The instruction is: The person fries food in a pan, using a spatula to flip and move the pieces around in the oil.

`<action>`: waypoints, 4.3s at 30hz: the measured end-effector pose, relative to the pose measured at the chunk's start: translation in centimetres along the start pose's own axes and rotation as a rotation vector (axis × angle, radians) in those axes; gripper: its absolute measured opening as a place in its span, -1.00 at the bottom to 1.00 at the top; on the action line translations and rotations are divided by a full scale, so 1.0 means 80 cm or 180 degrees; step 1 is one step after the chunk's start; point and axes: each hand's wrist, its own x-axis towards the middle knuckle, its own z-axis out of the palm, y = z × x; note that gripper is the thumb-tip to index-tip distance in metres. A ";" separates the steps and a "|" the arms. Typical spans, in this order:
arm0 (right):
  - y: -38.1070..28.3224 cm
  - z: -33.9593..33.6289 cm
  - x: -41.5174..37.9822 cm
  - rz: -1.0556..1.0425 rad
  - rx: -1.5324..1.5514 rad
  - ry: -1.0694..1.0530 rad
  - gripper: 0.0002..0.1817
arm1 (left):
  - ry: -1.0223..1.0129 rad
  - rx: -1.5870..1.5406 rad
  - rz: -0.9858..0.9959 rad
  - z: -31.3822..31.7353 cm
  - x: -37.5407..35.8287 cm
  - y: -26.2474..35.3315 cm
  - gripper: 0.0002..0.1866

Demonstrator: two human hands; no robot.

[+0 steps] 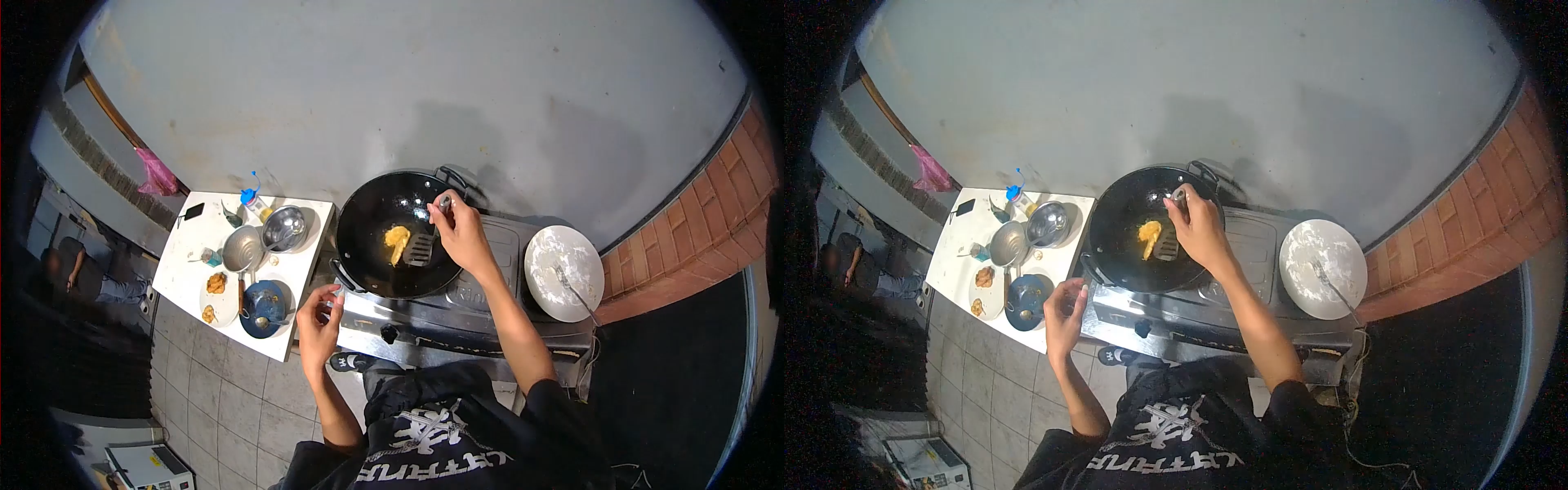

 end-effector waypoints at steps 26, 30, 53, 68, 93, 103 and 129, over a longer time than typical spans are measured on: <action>0.030 0.023 -0.011 0.0018 0.0132 0.0217 -0.84 | -0.0086 0.0089 -0.0006 0.001 -0.006 0.004 -0.79; 0.049 0.040 -0.013 -0.0021 0.0182 0.0296 -0.83 | -0.0113 0.0141 0.0050 0.002 -0.006 0.003 -0.79; 0.088 0.019 -0.031 0.0192 0.0560 0.0358 -0.84 | -0.0155 0.0057 -0.0085 0.005 -0.004 -0.004 -0.79; 0.077 0.038 -0.072 0.0476 0.0425 0.0685 -0.92 | -0.0218 0.0045 -0.0101 0.009 0.001 -0.006 -0.80; 0.043 0.022 -0.052 0.0493 0.0735 0.0504 -0.93 | 0.0078 0.0342 -0.0336 0.014 -0.004 -0.002 -0.79; 0.045 0.039 -0.057 0.0090 0.0103 0.0452 -0.85 | 0.0451 0.1077 -0.0304 0.024 0.022 -0.015 -0.76; -0.001 0.005 -0.051 0.0690 0.0165 0.0540 -0.87 | 0.0094 0.0410 -0.0395 -0.020 0.077 0.019 -0.70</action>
